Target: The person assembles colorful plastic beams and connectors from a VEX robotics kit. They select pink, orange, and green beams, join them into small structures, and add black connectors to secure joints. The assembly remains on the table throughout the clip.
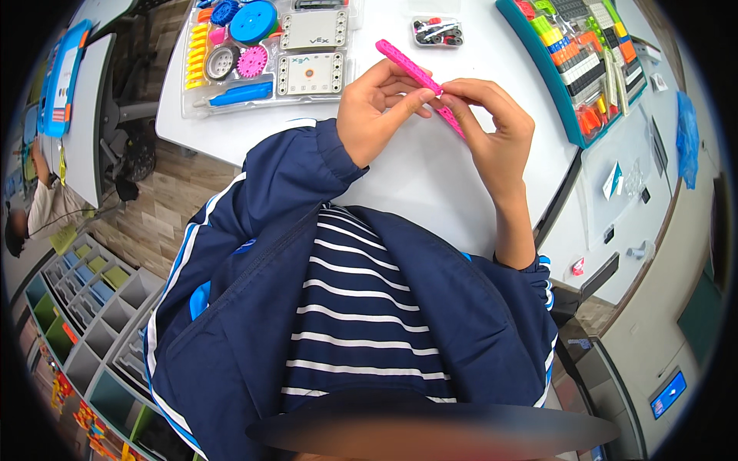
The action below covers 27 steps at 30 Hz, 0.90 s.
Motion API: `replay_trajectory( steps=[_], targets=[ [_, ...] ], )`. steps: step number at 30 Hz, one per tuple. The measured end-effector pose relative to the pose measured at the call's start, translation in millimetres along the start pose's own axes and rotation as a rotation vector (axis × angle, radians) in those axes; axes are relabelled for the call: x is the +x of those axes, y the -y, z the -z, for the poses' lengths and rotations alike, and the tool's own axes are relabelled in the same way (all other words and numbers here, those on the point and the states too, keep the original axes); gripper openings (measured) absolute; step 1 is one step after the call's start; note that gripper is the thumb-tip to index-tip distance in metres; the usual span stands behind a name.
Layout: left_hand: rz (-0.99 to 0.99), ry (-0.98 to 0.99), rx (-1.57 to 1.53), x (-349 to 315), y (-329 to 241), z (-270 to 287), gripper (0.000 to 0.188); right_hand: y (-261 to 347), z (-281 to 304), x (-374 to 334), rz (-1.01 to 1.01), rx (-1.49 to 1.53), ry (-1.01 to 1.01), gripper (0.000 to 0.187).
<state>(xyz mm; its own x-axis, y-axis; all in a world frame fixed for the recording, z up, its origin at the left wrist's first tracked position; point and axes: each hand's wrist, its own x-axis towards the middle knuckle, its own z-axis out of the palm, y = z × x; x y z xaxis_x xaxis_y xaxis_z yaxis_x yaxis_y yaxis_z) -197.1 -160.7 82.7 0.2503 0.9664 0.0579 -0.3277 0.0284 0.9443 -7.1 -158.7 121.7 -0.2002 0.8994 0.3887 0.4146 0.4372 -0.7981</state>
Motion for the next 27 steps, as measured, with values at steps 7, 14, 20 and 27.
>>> replay_trajectory(
  steps=[7,14,20,27],
  targets=[
    [0.022,-0.026,-0.046,-1.2,-0.3,0.5,0.026,-7.3,-7.2,-5.2,-0.049,0.165,-0.015,0.021],
    [0.084,-0.037,-0.039,1.6,-4.4,2.2,0.023,-10.0,-16.5,-8.4,-0.053,0.159,-0.076,0.019],
    [0.062,-0.026,-0.066,0.1,-5.0,3.0,0.027,-14.8,-18.6,-8.1,-0.004,0.190,-0.031,0.017],
    [0.060,-0.007,-0.084,-0.4,-1.7,4.3,0.026,-12.5,-23.9,-14.5,-0.186,0.393,0.016,0.014]
  ],
)
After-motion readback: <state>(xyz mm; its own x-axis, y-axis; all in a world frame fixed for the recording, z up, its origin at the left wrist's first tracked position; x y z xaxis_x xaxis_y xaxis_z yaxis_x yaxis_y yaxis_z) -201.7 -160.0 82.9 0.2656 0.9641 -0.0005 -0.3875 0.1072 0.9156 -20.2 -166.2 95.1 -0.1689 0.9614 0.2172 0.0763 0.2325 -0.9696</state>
